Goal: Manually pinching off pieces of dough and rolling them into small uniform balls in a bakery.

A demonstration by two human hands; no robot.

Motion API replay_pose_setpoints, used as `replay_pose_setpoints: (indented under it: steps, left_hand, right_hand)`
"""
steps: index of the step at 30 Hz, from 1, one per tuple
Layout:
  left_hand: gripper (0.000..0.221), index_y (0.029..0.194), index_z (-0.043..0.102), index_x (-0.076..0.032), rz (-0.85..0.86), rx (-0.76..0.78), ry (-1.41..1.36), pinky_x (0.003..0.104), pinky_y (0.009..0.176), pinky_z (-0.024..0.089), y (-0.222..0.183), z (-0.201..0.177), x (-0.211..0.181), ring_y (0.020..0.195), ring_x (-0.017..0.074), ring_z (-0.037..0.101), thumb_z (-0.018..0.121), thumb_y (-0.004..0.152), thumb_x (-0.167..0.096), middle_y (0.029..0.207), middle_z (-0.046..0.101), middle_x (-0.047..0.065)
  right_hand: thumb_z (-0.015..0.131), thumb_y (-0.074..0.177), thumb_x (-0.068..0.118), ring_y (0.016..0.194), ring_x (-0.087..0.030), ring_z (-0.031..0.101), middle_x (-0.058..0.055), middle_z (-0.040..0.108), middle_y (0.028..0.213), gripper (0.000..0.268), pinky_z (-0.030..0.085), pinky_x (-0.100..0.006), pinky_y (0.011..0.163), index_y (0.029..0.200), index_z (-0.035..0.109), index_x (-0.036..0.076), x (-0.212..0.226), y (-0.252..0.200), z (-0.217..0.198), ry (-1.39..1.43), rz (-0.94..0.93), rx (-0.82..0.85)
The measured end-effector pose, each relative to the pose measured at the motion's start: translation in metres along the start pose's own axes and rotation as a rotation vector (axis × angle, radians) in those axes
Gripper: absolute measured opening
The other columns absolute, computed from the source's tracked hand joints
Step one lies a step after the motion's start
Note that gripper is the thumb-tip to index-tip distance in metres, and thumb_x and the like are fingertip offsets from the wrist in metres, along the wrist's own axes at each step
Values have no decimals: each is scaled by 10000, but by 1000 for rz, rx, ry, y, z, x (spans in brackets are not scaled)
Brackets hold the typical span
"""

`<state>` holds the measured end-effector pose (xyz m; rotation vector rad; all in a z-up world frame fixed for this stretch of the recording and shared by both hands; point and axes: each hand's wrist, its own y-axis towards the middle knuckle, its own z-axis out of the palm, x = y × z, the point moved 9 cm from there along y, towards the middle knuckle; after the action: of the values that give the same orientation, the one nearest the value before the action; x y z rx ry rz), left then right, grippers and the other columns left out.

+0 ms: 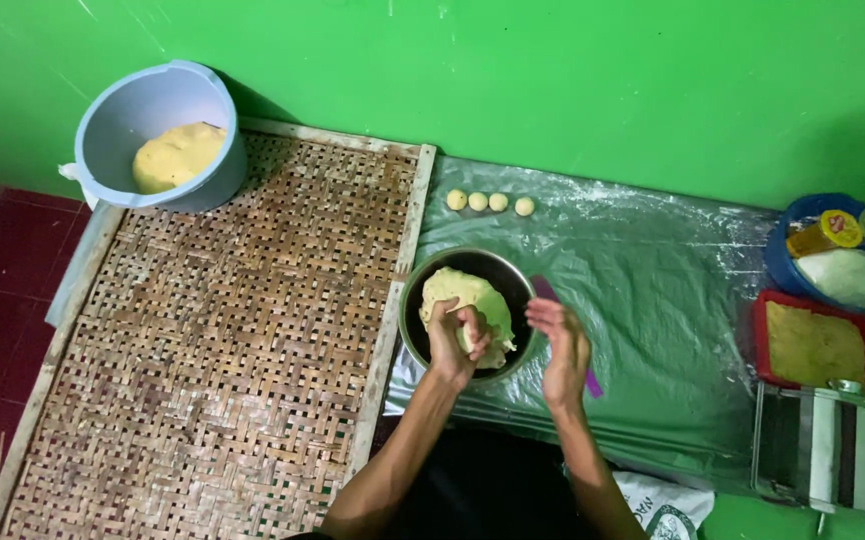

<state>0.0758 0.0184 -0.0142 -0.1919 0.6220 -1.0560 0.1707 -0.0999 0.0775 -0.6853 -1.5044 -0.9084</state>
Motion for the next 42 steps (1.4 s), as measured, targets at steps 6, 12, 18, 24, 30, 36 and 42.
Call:
replay_pose_setpoints:
  steps: [6,12,18,24,30,36,42]
  left_hand:
    - [712,458,317,-133,65,-38,82,210,312,191,-14,25,-9,305,119,215,517,1002,-548,394,170,-6]
    - [720,470,378,-81,169,-161,213,266,306,253,6,-20,-10,275,179,305,446,1017,-544,355,259,65]
    - [253,992,632,-34,149,-120,159,335,774,621,5,-26,-6,796,221,696,505,896,-231,858,654,105]
    - [314,1167,634,41,86,-76,418,373,719,662,-11,-24,-2,755,210,684,482,929,-97,909,625,122]
    - [512,1286,736,-253,196,-45,1033,363,822,587,-22,-18,2,878,181,645,636,812,-87,892,654,62]
    - [804,1480,556,-292,276,32,1341,468,830,539,-24,-12,7,889,295,696,869,741,-241,810,704,61]
    - [541,1388,617,-332,215,-43,1515,549,941,548,-20,-6,0,1011,427,710,772,870,-314,870,748,142]
  right_hand:
    - [440,1064,193,1059,-353,675,-214,686,1087,342,534,-472,986,1176,687,-16,-25,-17,20,-53,68,121]
    - [747,904,100,1004,-294,713,-68,720,1034,209,570,-422,879,1111,741,129,-29,-11,23,-516,-219,239]
    - [763,852,117,925,-389,719,-159,704,962,289,594,-488,807,1135,711,88,-62,-18,17,-667,-148,274]
    - [793,850,179,792,-360,751,-176,748,837,172,616,-422,683,963,759,53,-85,-17,1,-713,57,183]
    - [755,881,156,812,-326,762,-143,777,819,118,607,-420,691,973,788,90,-83,-17,-6,-640,176,192]
    - [707,923,195,780,-246,758,-113,787,824,140,589,-393,700,1000,791,114,-96,-18,-15,-524,343,234]
    - [674,979,138,692,-141,620,-70,686,740,139,565,-292,681,1059,749,53,-63,-18,-15,-249,358,180]
